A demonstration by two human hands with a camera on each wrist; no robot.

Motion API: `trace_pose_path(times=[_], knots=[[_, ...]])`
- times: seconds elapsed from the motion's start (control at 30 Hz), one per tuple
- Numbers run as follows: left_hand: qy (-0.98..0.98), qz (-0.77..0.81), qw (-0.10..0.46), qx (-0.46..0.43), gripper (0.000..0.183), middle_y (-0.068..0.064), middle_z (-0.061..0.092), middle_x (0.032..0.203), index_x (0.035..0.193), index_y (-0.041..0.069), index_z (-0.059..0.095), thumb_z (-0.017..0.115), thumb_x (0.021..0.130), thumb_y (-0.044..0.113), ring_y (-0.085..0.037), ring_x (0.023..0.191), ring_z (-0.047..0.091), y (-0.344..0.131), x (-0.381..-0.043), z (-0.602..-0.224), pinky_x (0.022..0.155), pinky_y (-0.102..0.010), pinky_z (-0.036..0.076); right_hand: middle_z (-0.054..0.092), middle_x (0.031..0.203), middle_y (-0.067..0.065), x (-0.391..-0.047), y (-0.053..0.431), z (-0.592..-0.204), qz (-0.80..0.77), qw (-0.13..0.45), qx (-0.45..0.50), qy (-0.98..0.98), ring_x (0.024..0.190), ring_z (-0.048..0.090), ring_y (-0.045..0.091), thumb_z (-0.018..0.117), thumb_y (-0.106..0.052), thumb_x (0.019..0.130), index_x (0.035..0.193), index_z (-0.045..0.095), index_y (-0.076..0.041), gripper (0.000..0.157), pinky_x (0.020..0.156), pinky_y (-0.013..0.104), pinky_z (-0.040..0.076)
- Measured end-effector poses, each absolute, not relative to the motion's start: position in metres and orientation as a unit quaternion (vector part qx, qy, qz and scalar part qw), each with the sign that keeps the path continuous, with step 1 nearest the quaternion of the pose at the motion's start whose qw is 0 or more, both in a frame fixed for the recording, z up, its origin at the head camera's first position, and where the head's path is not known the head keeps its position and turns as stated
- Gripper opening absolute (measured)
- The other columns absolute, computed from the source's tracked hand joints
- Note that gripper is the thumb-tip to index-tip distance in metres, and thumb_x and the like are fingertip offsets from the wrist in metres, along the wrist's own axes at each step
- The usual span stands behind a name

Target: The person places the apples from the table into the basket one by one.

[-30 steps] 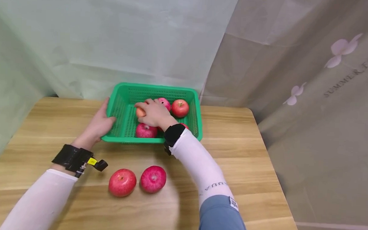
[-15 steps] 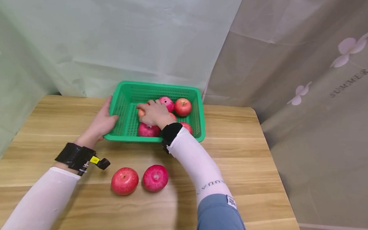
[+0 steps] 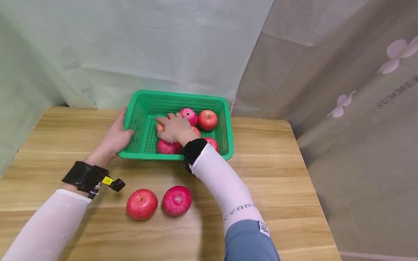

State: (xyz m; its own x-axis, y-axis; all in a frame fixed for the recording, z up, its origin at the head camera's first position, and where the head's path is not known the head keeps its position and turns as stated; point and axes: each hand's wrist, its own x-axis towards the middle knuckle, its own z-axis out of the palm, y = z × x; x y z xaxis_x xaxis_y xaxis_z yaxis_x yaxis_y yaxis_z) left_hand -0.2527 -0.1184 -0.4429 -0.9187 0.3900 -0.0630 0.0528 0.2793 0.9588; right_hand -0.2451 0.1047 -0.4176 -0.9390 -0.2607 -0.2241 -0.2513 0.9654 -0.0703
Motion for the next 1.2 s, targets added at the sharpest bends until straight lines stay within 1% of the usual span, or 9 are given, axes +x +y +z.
trace_pose_path(times=[0.07, 0.23, 0.43, 0.57, 0.77, 0.83, 0.9, 1.03, 1.2], knots=[[0.786, 0.585, 0.145, 0.140, 0.094, -0.022, 0.009, 0.177, 0.172, 0.020, -0.013, 0.039, 0.100, -0.008, -0.048, 0.150, 0.032, -0.119, -0.252, -0.443, 0.112, -0.069, 0.041, 0.037, 0.169, 0.011, -0.245, 0.104, -0.419, -0.022, 0.119, -0.129, 0.984, 0.153, 0.032, 0.034, 0.050, -0.048, 0.107, 0.170, 0.034, -0.033, 0.067, 0.122, 0.048, 0.035], [0.786, 0.585, 0.141, 0.141, 0.094, -0.024, 0.012, 0.176, 0.173, 0.021, -0.012, 0.040, 0.099, -0.008, -0.049, 0.149, 0.034, -0.119, -0.252, -0.444, 0.110, -0.070, 0.042, 0.032, 0.171, 0.010, -0.244, 0.104, -0.419, -0.019, 0.128, -0.122, 0.984, 0.155, 0.028, 0.033, 0.049, -0.058, 0.107, 0.172, 0.025, -0.037, 0.072, 0.123, 0.049, 0.034], [0.788, 0.583, 0.139, 0.141, 0.093, -0.026, 0.017, 0.174, 0.173, 0.020, -0.010, 0.040, 0.100, -0.008, -0.050, 0.144, 0.040, -0.119, -0.252, -0.443, 0.106, -0.069, 0.046, 0.024, 0.174, 0.011, -0.241, 0.105, -0.416, -0.027, 0.146, -0.118, 0.982, 0.158, 0.022, 0.033, 0.045, -0.065, 0.106, 0.173, 0.017, -0.038, 0.077, 0.126, 0.052, 0.028], [0.789, 0.582, 0.137, 0.141, 0.093, -0.028, 0.018, 0.173, 0.173, 0.019, -0.010, 0.040, 0.100, -0.008, -0.051, 0.141, 0.043, -0.118, -0.253, -0.443, 0.103, -0.069, 0.049, 0.020, 0.176, 0.010, -0.242, 0.106, -0.417, -0.035, 0.158, -0.112, 0.980, 0.160, 0.019, 0.031, 0.042, -0.067, 0.106, 0.173, 0.014, -0.040, 0.078, 0.128, 0.050, 0.025], [0.791, 0.578, 0.145, 0.137, 0.093, -0.026, 0.014, 0.175, 0.173, 0.022, -0.013, 0.040, 0.101, -0.007, -0.051, 0.144, 0.041, -0.119, -0.252, -0.442, 0.105, -0.068, 0.047, 0.007, 0.179, 0.007, -0.248, 0.107, -0.424, -0.037, 0.197, -0.094, 0.975, 0.163, 0.008, 0.029, 0.035, -0.074, 0.105, 0.172, 0.000, -0.046, 0.081, 0.130, 0.050, 0.017], [0.791, 0.578, 0.147, 0.136, 0.093, -0.025, 0.013, 0.175, 0.172, 0.021, -0.013, 0.040, 0.101, -0.007, -0.051, 0.145, 0.039, -0.118, -0.251, -0.442, 0.107, -0.069, 0.046, 0.005, 0.180, 0.007, -0.249, 0.108, -0.426, -0.043, 0.205, -0.094, 0.973, 0.163, 0.007, 0.029, 0.033, -0.076, 0.104, 0.172, -0.002, -0.046, 0.082, 0.130, 0.051, 0.017], [0.791, 0.578, 0.148, 0.135, 0.093, -0.025, 0.013, 0.175, 0.172, 0.021, -0.013, 0.040, 0.101, -0.007, -0.051, 0.146, 0.038, -0.118, -0.251, -0.443, 0.108, -0.069, 0.045, 0.005, 0.179, 0.007, -0.248, 0.110, -0.425, -0.053, 0.203, -0.099, 0.973, 0.163, 0.007, 0.030, 0.033, -0.076, 0.104, 0.172, -0.001, -0.045, 0.082, 0.130, 0.052, 0.018], [0.794, 0.576, 0.143, 0.133, 0.093, -0.026, 0.014, 0.175, 0.173, 0.020, -0.012, 0.040, 0.100, -0.006, -0.050, 0.147, 0.037, -0.118, -0.252, -0.442, 0.109, -0.070, 0.044, 0.009, 0.179, 0.010, -0.245, 0.115, -0.420, -0.071, 0.179, -0.124, 0.973, 0.163, 0.011, 0.033, 0.036, -0.072, 0.106, 0.173, 0.005, -0.041, 0.080, 0.129, 0.052, 0.020], [0.798, 0.572, 0.139, 0.131, 0.091, -0.025, 0.014, 0.175, 0.173, 0.018, -0.012, 0.038, 0.101, -0.006, -0.049, 0.145, 0.039, -0.119, -0.253, -0.440, 0.106, -0.069, 0.047, 0.009, 0.179, 0.011, -0.243, 0.121, -0.417, -0.098, 0.160, -0.158, 0.969, 0.162, 0.011, 0.037, 0.040, -0.065, 0.109, 0.174, 0.012, -0.035, 0.077, 0.129, 0.054, 0.021]])
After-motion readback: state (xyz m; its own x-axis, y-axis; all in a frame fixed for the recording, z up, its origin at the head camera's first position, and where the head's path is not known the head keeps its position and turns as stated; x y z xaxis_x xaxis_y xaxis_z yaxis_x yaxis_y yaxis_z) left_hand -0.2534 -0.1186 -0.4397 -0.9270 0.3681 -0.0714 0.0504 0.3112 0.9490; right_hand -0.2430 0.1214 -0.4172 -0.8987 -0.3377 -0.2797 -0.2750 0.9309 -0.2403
